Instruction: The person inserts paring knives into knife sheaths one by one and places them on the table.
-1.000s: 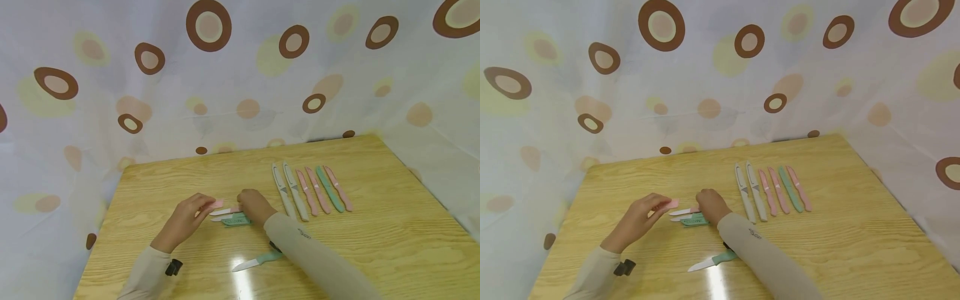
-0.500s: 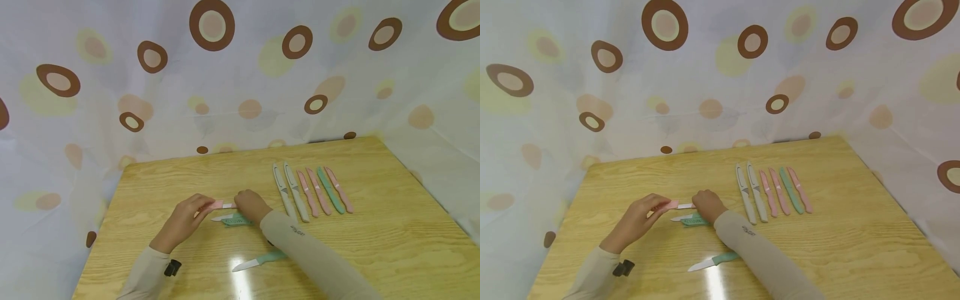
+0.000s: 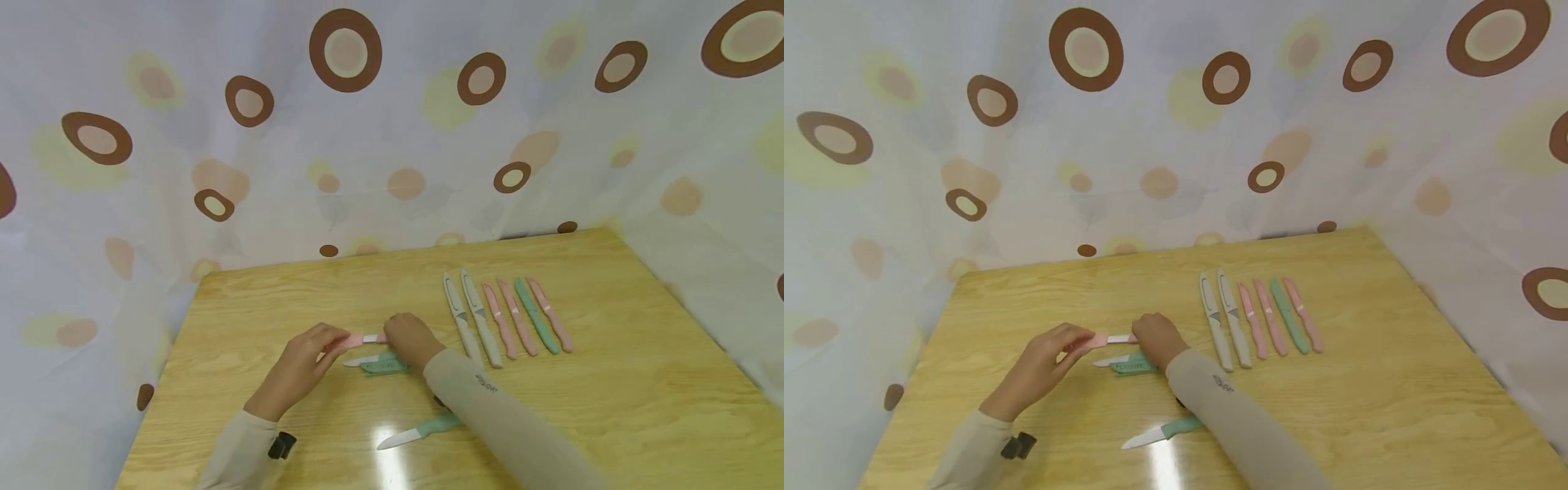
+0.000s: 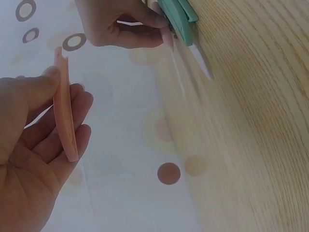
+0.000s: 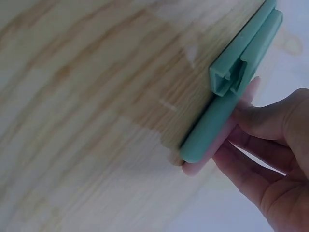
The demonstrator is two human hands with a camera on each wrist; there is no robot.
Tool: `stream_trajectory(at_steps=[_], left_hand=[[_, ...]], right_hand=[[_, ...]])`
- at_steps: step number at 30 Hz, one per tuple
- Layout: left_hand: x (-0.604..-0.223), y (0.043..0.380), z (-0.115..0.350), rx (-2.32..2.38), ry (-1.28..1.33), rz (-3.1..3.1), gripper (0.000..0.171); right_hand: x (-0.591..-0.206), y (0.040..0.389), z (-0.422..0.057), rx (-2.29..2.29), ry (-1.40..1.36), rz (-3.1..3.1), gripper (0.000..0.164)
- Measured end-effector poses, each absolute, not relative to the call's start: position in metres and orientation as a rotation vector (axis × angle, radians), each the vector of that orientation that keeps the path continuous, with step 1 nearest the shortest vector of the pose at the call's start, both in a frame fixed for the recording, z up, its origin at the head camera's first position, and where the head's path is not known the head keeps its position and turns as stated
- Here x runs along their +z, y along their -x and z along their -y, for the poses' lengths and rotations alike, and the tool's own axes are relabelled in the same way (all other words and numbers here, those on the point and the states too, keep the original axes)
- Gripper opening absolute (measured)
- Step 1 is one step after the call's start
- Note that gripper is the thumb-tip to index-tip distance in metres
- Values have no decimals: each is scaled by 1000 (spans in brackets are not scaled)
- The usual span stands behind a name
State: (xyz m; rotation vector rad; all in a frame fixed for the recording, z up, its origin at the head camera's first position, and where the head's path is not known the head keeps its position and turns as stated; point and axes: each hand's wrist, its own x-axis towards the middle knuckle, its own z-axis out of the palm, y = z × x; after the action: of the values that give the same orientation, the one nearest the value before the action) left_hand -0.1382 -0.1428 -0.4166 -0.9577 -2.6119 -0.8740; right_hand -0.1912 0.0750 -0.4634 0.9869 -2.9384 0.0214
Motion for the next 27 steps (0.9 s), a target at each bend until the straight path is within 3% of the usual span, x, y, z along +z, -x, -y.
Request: stream_trajectory(at_steps=[10, 27], left_hand=[[-418, 138, 144, -871, 969, 2544, 20], [-411, 139, 141, -870, 984, 2505, 21]], right_hand=[[-451, 169, -105, 476, -759, 2878, 6], [-436, 113, -136, 667, -747, 2629, 10]])
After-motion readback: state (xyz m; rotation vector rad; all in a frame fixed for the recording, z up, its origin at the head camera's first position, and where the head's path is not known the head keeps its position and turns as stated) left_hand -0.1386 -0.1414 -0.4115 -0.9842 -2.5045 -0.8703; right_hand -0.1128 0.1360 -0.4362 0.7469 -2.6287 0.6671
